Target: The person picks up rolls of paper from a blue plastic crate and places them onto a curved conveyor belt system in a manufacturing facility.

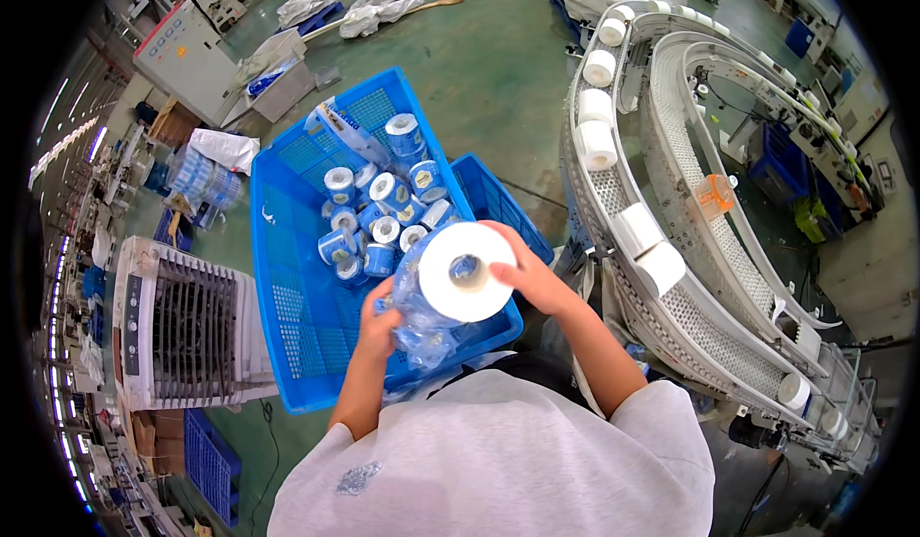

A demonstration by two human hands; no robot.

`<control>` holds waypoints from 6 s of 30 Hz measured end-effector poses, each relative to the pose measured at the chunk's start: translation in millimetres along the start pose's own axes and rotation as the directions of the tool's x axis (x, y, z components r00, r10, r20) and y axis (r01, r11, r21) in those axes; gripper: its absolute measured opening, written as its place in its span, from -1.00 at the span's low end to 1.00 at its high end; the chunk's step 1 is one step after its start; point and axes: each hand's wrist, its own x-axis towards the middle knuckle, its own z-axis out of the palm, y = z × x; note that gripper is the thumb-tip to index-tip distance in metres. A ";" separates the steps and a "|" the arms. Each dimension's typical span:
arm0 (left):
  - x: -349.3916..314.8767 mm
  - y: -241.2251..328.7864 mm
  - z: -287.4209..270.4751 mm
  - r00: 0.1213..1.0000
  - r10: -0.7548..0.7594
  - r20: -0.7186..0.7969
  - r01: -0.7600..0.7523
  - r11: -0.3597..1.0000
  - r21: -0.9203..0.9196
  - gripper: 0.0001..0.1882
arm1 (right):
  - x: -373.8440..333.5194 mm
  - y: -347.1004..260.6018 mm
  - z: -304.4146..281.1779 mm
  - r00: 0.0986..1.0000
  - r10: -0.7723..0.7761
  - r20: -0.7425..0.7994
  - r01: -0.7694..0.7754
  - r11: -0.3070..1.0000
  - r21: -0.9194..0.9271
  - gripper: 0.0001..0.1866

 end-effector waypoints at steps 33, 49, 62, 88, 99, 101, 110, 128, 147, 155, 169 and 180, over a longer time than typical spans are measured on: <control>-0.4 -1.2 -5.2 0.993 -0.120 0.000 0.113 0.933 0.342 -0.74 | -89.2 74.2 -156.5 0.847 0.047 -0.529 0.511 0.205 0.835 -0.35; 12.7 -4.1 1.0 0.985 -0.170 -0.011 0.162 0.916 0.367 -0.73 | -218.4 213.3 -372.4 0.377 0.388 -0.841 -0.202 0.921 0.334 -0.73; 135.7 -171.3 -211.8 0.884 -0.376 -0.277 0.291 -0.021 0.956 -0.66 | -243.2 176.5 -273.4 0.119 -0.595 -0.795 -0.884 0.302 -0.358 -0.48; 154.6 -231.8 -246.8 0.749 -0.662 -0.036 0.656 0.747 -0.110 -0.52 | -87.0 116.8 -89.7 0.615 0.032 -0.788 -0.210 0.970 -0.124 -0.77; 70.4 -56.6 -130.9 0.923 -0.356 0.148 0.353 0.934 0.046 -0.33 | 70.2 6.1 40.9 0.998 -0.047 0.040 0.061 0.842 -0.536 -0.37; 59.0 -43.6 -121.8 0.930 -0.350 0.114 0.327 0.928 0.181 -0.43 | 68.0 3.5 42.1 0.998 -0.050 0.026 0.054 0.691 -0.721 -0.43; 32.1 -8.6 -19.3 0.980 -0.159 -0.121 0.188 0.530 0.827 0.00 | 71.8 44.2 47.3 0.910 -0.310 -0.277 -0.179 0.309 -0.934 -0.54; 13.6 -19.7 -23.6 0.939 -0.074 -0.336 0.071 0.997 -0.022 -0.41 | 33.5 89.5 -76.9 0.880 -0.037 -0.473 -0.428 0.365 -0.827 -0.79; -1.8 8.0 10.0 0.895 0.394 -0.207 -0.105 0.640 0.761 -0.63 | 4.9 -0.7 6.3 0.984 0.165 -0.070 -0.157 0.982 0.106 -0.36; 7.8 16.6 -27.9 0.832 0.450 -0.325 -0.174 0.767 0.617 -0.76 | 8.1 38.7 -10.4 0.994 0.085 -0.064 -0.035 0.824 0.565 -0.45; -9.8 44.6 4.9 0.908 0.000 0.420 -0.268 0.769 0.580 0.17 | -1.1 46.9 12.5 0.844 0.441 0.304 -0.519 0.532 0.669 -0.71; -47.9 35.4 19.5 0.826 -0.308 0.473 -0.158 0.678 0.718 0.17 | -60.5 4.5 43.2 0.946 -0.319 -0.049 0.123 0.497 -0.859 -0.70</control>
